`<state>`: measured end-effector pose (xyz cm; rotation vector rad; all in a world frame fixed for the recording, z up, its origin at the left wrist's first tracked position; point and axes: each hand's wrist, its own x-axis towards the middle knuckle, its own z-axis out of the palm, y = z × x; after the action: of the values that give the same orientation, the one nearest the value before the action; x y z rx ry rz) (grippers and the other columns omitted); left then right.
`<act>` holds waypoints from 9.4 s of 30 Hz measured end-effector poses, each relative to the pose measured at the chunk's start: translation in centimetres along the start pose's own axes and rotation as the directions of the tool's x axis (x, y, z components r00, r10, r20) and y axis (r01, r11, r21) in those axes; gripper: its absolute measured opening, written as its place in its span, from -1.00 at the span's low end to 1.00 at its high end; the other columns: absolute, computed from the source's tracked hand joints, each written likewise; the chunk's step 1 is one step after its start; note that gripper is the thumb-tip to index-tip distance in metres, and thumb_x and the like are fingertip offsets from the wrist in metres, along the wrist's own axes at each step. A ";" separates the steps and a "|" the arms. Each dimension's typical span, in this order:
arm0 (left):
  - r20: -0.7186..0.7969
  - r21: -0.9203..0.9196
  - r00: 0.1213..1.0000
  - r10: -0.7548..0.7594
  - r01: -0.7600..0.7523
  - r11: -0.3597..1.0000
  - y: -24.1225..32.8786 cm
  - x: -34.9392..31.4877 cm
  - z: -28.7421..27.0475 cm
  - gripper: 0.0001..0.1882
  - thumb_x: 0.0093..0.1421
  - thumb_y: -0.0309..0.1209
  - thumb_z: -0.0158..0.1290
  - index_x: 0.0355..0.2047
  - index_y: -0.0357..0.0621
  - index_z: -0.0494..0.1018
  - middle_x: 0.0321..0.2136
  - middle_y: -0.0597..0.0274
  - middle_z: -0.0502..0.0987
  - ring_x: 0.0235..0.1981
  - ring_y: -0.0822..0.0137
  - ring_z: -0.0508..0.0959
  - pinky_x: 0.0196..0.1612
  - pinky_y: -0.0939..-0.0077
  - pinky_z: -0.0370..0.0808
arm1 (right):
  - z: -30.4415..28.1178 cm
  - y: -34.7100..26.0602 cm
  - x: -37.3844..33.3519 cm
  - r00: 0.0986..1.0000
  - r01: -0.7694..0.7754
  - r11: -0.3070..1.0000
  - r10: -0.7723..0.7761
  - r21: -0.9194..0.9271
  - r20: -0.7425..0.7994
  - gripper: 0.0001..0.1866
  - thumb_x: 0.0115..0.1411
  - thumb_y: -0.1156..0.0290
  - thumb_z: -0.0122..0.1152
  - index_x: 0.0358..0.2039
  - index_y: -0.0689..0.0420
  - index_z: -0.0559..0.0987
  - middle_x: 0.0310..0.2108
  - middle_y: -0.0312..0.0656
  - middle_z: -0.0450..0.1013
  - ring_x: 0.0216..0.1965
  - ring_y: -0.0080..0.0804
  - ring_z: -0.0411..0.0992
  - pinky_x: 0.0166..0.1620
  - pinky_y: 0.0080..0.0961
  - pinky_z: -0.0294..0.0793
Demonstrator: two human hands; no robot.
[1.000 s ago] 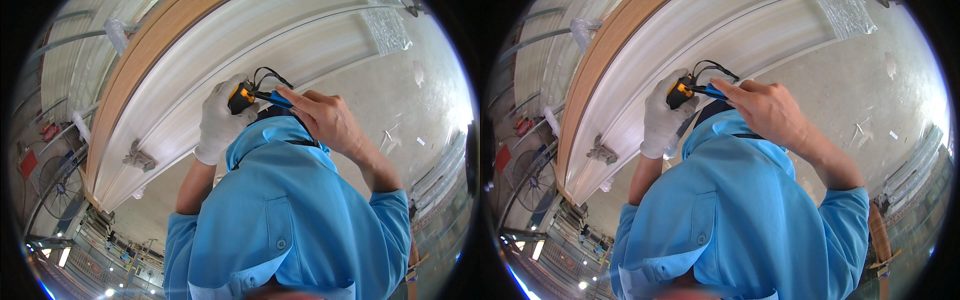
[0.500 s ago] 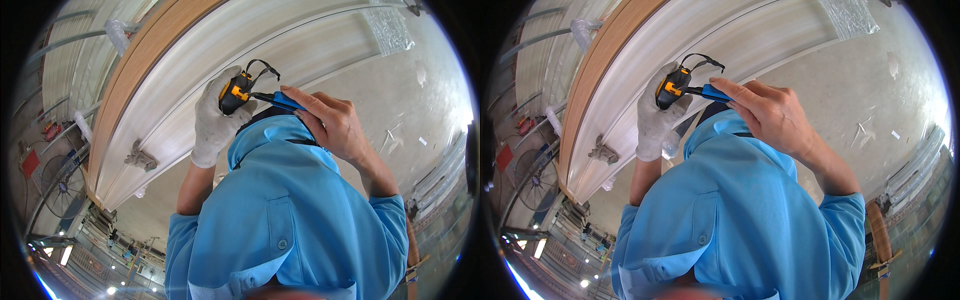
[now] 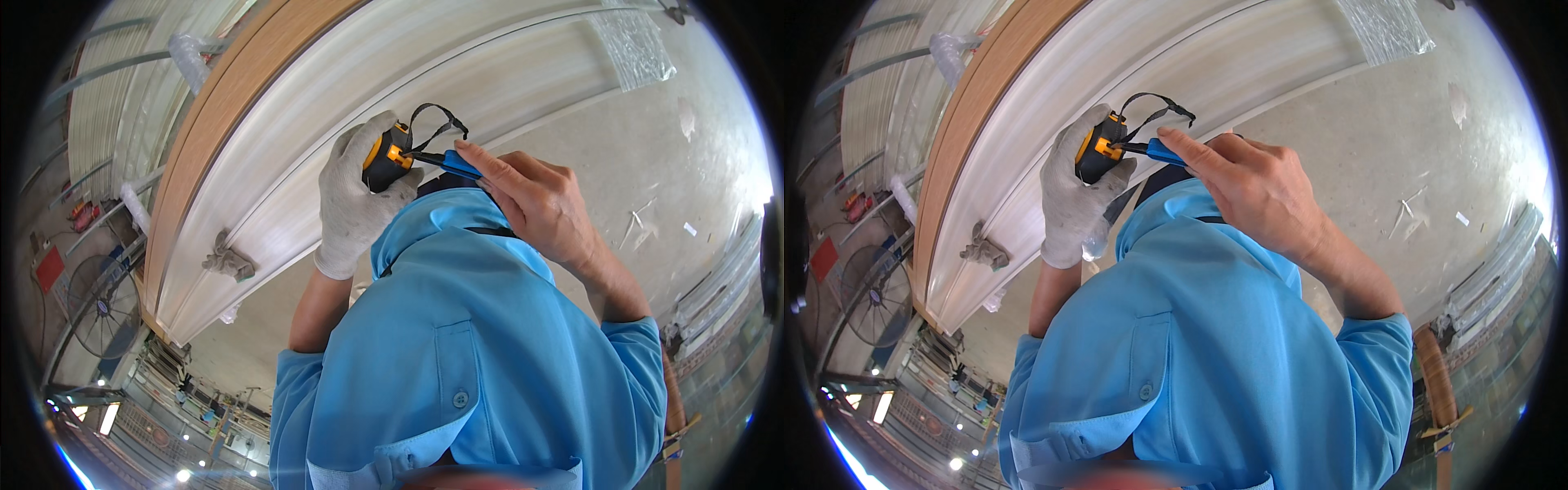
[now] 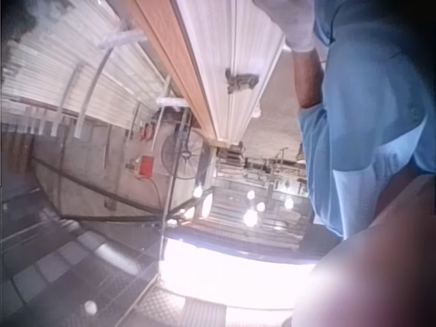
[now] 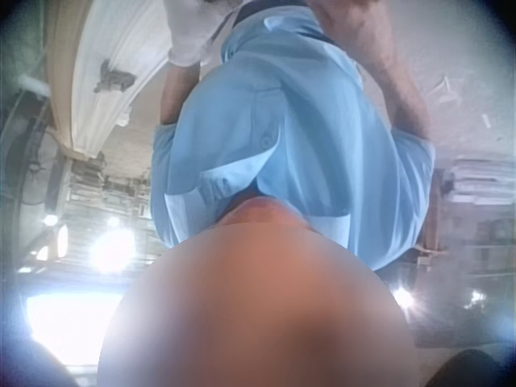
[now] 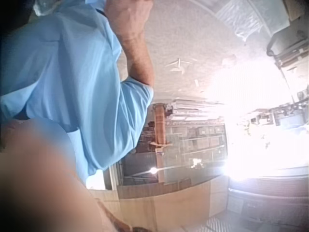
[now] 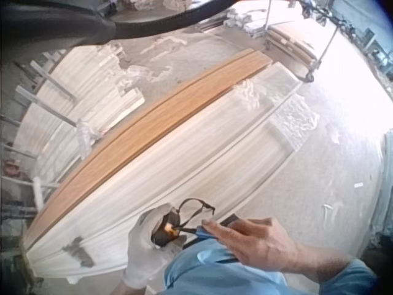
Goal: The person holds a tape measure and uses a utility knife to cut the black strap attached to it. They then pull the strap to remove it from the tape measure housing.
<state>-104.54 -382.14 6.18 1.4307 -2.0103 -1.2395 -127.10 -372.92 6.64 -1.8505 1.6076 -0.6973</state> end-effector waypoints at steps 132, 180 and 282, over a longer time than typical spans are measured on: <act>-0.052 -0.039 0.989 0.138 -0.140 0.989 -0.3 0.2 0.3 -0.25 -0.14 -0.69 0.39 0.15 -0.12 0.53 0.09 0.02 0.55 0.09 0.16 0.62 0.13 0.33 0.59 | -3.9 -0.7 0.6 0.999 0.041 0.999 -0.041 -0.014 0.002 -0.61 0.27 0.43 0.34 0.13 -0.07 0.68 -0.49 -0.24 0.59 -0.53 -0.43 0.53 -0.48 -0.47 0.51; -0.093 -0.154 0.975 0.201 -0.214 0.965 -2.1 0.0 0.5 -0.21 -0.12 -0.71 0.41 0.19 -0.10 0.50 0.18 0.07 0.49 0.12 0.22 0.58 0.14 0.38 0.58 | -4.6 -1.8 0.8 0.998 -0.016 0.996 0.021 -0.085 0.056 -0.56 0.25 0.47 0.34 0.15 -0.05 0.66 -0.44 -0.22 0.59 -0.50 -0.40 0.54 -0.41 -0.43 0.59; -0.149 -0.152 0.968 0.201 -0.223 0.963 0.2 0.6 1.0 -0.28 -0.21 -0.61 0.45 0.08 -0.09 0.59 -0.05 0.03 0.60 -0.01 0.07 0.62 0.06 0.32 0.62 | -5.4 -2.3 1.6 0.996 0.037 0.984 -0.022 -0.174 0.084 -0.52 0.19 0.48 0.41 0.15 -0.04 0.66 -0.48 -0.26 0.56 -0.51 -0.38 0.53 -0.42 -0.44 0.58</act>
<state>-105.58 -382.19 5.68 1.1530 -1.8665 -1.1595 -129.19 -374.81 12.09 -2.0046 1.6365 -0.4984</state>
